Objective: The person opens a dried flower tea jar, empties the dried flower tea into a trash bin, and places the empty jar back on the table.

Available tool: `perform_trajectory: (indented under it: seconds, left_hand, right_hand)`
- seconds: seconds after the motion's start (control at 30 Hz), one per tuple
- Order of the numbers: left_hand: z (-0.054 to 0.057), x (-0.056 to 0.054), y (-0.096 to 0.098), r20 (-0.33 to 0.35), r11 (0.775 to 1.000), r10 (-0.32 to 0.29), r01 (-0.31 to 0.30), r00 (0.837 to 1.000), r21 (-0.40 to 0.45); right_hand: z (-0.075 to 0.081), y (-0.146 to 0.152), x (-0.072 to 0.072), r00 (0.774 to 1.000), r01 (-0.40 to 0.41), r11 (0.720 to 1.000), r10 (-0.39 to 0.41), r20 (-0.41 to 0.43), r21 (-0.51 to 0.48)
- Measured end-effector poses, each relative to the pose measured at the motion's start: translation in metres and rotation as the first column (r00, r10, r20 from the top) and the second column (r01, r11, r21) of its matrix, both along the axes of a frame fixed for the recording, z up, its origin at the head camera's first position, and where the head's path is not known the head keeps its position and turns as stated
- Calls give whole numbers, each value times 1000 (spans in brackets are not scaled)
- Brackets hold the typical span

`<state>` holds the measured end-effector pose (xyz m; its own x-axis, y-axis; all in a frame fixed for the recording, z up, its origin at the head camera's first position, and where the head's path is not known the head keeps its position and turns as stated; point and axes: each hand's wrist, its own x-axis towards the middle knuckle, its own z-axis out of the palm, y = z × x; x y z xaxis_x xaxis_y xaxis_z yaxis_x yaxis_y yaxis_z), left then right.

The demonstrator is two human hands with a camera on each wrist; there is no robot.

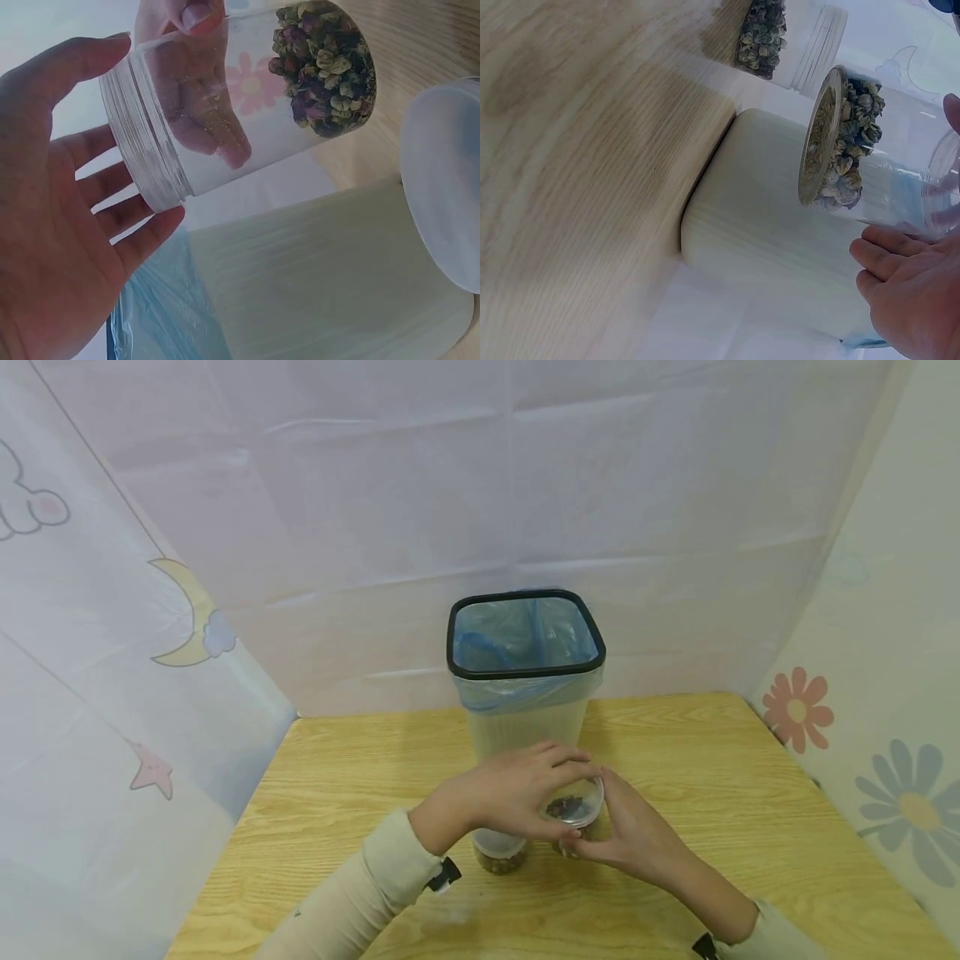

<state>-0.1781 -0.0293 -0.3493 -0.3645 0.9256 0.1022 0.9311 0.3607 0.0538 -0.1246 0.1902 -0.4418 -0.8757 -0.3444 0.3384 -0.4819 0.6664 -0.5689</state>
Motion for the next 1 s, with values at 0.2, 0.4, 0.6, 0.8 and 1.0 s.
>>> perform_trajectory:
  seconds: [0.2, 0.4, 0.6, 0.8, 1.0]
  left_hand:
    - [-3, 4, 5, -76, 993, 119, -118, 990, 25]
    - [-9, 12, 12, -158, 967, 248, -236, 956, 91]
    - [-8, 13, 15, -57, 942, 329, -323, 943, 87]
    - [-2, 1, 4, 116, 972, 212, -221, 970, 78]
    - [-2, -11, -11, 279, 997, 4, -25, 960, 72]
  right_hand:
    - [0, 0, -3, 1000, -19, 999, 19, -11, -28]
    - [-1, 0, -5, 1000, -8, 1000, 8, -10, -28]
    - [0, 1, -6, 1000, 3, 999, -3, 16, -46]
    - [-1, 2, -7, 1000, 0, 999, 0, 16, -44]
    - [0, 2, -8, 999, -38, 999, 38, 8, -13]
